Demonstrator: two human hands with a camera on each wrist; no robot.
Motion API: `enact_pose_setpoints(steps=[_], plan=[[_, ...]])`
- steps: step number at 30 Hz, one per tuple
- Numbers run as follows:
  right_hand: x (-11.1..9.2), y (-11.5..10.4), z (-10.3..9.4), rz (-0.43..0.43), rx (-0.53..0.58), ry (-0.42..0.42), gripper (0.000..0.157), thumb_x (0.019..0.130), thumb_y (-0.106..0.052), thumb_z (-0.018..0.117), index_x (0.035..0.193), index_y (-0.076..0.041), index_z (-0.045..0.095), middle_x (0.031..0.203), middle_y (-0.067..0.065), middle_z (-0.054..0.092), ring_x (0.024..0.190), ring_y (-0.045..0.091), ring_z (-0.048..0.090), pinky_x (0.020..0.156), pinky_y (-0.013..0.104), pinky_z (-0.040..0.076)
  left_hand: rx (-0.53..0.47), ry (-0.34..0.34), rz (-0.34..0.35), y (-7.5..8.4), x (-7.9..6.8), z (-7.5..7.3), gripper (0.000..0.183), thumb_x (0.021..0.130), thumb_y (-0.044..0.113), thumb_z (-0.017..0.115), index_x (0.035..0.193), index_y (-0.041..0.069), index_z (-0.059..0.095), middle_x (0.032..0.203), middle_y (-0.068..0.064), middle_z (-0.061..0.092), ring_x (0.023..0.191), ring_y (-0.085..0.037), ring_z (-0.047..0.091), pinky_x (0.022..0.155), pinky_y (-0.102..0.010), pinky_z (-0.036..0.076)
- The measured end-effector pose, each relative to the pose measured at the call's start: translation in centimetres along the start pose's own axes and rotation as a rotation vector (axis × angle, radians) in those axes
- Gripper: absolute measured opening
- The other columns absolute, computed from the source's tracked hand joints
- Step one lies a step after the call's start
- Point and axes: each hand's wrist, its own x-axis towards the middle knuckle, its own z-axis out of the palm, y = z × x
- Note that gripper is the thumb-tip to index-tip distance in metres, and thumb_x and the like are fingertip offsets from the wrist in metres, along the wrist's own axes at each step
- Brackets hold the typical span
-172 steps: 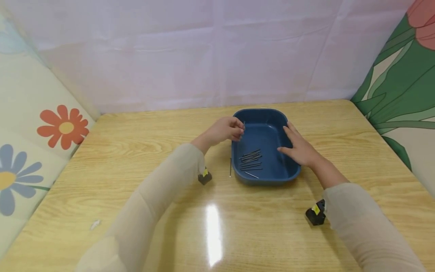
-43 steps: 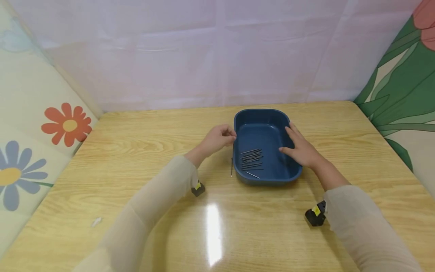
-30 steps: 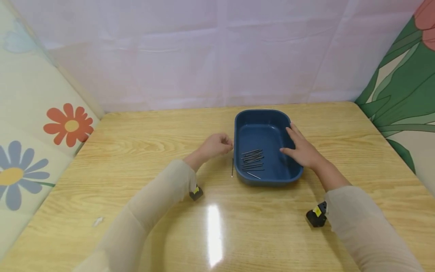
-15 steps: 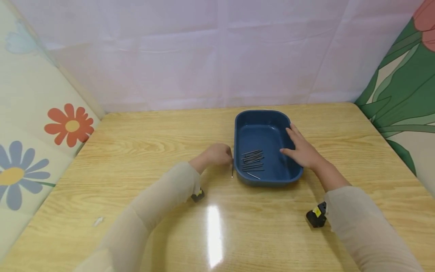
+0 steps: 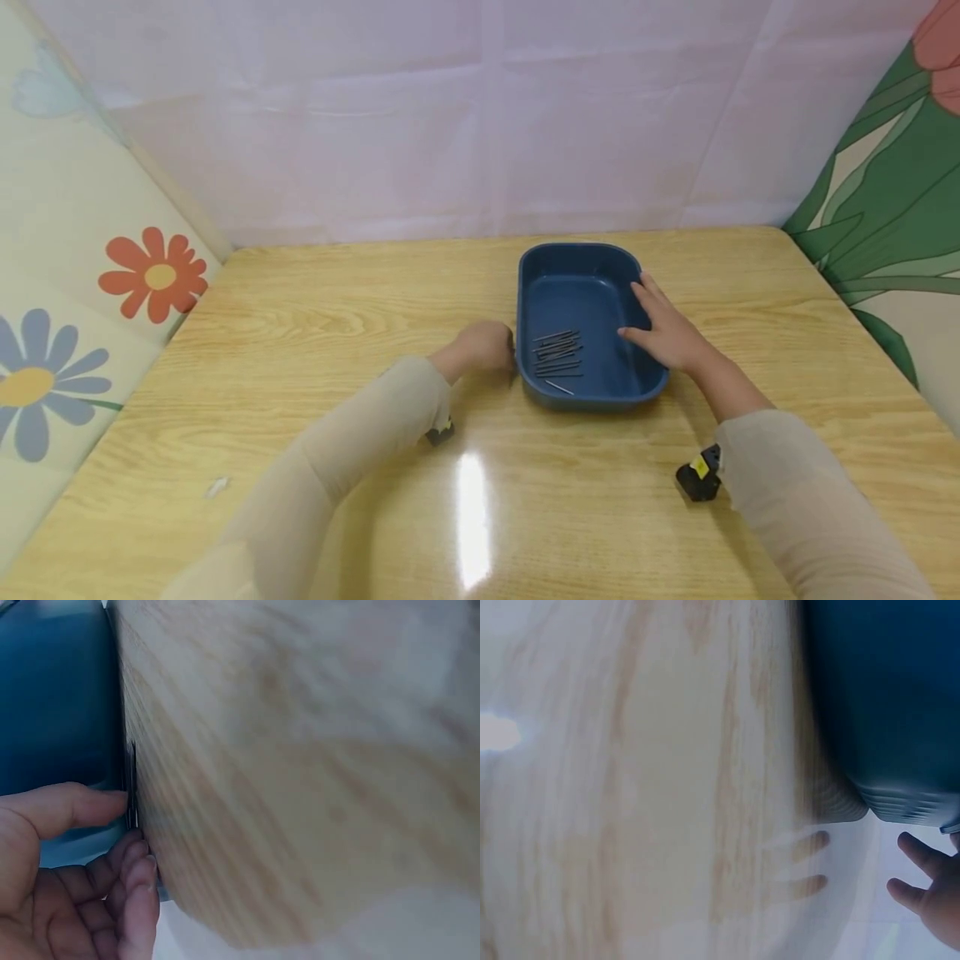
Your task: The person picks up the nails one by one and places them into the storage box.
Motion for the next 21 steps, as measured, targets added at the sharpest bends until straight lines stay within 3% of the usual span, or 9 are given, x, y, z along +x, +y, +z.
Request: enact_pose_setpoints(steps=[13, 21], plan=[[-0.06, -0.01, 0.02, -0.012, 0.009, 0.002, 0.072, 0.088, -0.02, 0.047, 0.135, 0.005, -0.002, 0.138, 0.021, -0.017, 0.124, 0.038, -0.014, 0.093, 0.06, 0.0, 0.022, 0.012, -0.034, -0.05, 0.02, -0.12, 0.02, 0.071, 0.025, 0.063, 0.06, 0.014, 0.051, 0.068, 0.0, 0.055, 0.06, -0.014, 0.05, 0.044, -0.026, 0.041], [-0.08, 0.18, 0.06, -0.006, 0.002, 0.005, 0.073, 0.088, -0.019, 0.048, 0.135, 0.005, -0.002, 0.138, 0.021, -0.017, 0.124, 0.038, -0.013, 0.093, 0.06, 0.001, -0.083, 0.004, 0.023, -0.67, 0.08, -0.12, 0.016, 0.075, 0.022, 0.061, 0.066, 0.01, 0.056, 0.059, 0.001, 0.054, 0.057, -0.013, 0.05, 0.051, -0.022, 0.04]])
